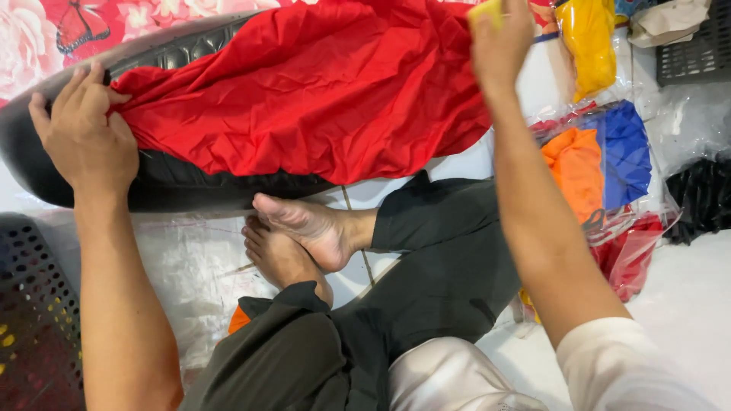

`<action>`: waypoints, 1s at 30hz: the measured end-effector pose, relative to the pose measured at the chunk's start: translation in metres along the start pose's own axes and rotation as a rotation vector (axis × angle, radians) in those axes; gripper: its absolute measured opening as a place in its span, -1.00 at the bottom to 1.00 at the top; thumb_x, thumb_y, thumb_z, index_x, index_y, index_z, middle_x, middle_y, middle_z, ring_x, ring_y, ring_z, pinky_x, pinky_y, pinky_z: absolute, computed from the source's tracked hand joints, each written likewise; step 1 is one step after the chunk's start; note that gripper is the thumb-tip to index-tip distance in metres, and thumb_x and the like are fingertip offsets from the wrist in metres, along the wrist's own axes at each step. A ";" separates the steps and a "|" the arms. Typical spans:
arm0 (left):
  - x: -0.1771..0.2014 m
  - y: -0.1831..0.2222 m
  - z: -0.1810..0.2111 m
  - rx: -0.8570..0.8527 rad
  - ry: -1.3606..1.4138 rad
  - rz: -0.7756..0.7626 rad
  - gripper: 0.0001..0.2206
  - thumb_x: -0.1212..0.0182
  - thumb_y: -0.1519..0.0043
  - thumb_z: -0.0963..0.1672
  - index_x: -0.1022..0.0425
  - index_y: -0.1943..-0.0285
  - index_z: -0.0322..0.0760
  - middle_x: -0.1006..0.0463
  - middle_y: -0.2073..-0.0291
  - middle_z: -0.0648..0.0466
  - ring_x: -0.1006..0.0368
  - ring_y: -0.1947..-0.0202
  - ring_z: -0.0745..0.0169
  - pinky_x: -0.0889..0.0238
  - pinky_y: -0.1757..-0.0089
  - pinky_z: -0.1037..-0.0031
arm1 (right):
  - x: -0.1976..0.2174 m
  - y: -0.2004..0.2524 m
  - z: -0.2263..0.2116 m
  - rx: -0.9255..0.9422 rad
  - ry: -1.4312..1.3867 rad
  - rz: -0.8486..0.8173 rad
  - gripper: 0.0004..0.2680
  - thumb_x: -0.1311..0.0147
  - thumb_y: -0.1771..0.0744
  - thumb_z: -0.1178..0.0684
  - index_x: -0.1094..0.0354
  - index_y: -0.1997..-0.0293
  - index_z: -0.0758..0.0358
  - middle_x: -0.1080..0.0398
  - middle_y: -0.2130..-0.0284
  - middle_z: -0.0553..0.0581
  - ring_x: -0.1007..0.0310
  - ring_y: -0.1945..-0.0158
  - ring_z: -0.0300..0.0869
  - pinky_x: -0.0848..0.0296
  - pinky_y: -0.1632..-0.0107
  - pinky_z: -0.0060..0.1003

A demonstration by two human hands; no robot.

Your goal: Fitting a red fabric protective cover onto a black motorcycle seat and smoothing it out using a sponge.

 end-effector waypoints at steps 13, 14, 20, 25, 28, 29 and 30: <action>0.000 0.001 0.000 0.038 0.046 -0.030 -0.75 -0.04 -0.10 -0.37 -0.48 0.09 -0.41 -0.73 -0.34 -0.29 -0.56 -0.38 -0.36 0.04 -0.22 -0.31 | -0.011 0.053 -0.254 0.107 -0.766 -0.639 -0.75 -0.20 -0.41 0.04 -0.37 -0.22 0.14 -0.50 -0.14 0.07 -0.57 -0.13 -0.20 -0.54 -0.15 -0.36; -0.001 0.001 -0.001 0.045 0.049 -0.034 -0.75 -0.05 -0.11 -0.37 -0.49 0.08 -0.41 -0.72 -0.34 -0.29 -0.55 -0.38 -0.35 0.06 -0.23 -0.31 | -0.031 0.035 -0.212 -0.045 -0.824 -0.646 -0.76 -0.22 -0.39 0.03 -0.38 -0.15 0.24 -0.53 -0.06 0.14 -0.60 -0.07 -0.16 -0.61 -0.07 -0.34; 0.002 0.000 0.000 0.048 0.025 -0.008 -0.77 -0.09 -0.20 -0.36 -0.54 0.07 -0.35 -0.71 -0.32 -0.25 -0.55 -0.36 -0.29 0.03 -0.22 -0.29 | -0.037 -0.045 0.102 -0.256 -0.155 -0.143 -0.82 -0.40 -0.27 0.08 -0.45 0.16 0.16 -0.50 0.31 0.09 -0.52 0.31 -0.16 -0.56 0.32 -0.20; 0.002 0.001 0.005 0.001 0.018 -0.025 -0.77 -0.10 -0.22 -0.38 -0.54 0.06 -0.37 -0.72 -0.34 -0.25 -0.56 -0.36 -0.32 0.02 -0.22 -0.28 | -0.007 -0.037 0.047 -0.324 -0.421 -0.150 -0.84 -0.36 -0.29 0.22 -0.43 0.19 0.13 -0.46 0.32 0.01 -0.50 0.29 -0.30 -0.61 0.29 -0.34; 0.004 -0.003 0.004 0.009 0.023 0.008 -0.79 -0.11 -0.20 -0.38 -0.51 0.07 -0.37 -0.73 -0.33 -0.28 -0.57 -0.36 -0.34 0.03 -0.21 -0.30 | -0.026 -0.016 -0.061 -0.068 -0.434 -0.507 -0.82 -0.30 -0.33 0.21 -0.45 0.01 0.17 -0.47 0.15 0.05 -0.47 0.14 -0.24 -0.48 0.12 -0.32; 0.003 -0.002 0.004 0.021 0.016 -0.003 -0.78 -0.09 -0.19 -0.37 -0.51 0.07 -0.37 -0.72 -0.32 -0.27 -0.56 -0.36 -0.33 0.02 -0.20 -0.31 | -0.028 -0.007 -0.099 0.081 -0.436 -0.688 -0.80 -0.27 -0.35 0.21 -0.45 -0.07 0.19 -0.48 0.07 0.07 -0.45 0.06 -0.21 -0.42 0.03 -0.31; 0.002 -0.001 0.002 0.034 0.010 -0.015 -0.77 -0.06 -0.17 -0.36 -0.51 0.07 -0.38 -0.71 -0.31 -0.26 -0.56 -0.35 -0.32 0.01 -0.19 -0.33 | -0.030 0.005 -0.137 0.234 -0.432 -0.866 -0.77 -0.23 -0.36 0.21 -0.46 -0.16 0.21 -0.49 -0.01 0.09 -0.44 -0.02 -0.18 -0.35 -0.05 -0.30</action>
Point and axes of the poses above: each hand's wrist, its own y-axis away from the middle knuckle, its own x-axis out of the back of the hand, z = x × y, the point moved 6 cm from there along -y, towards the middle knuckle
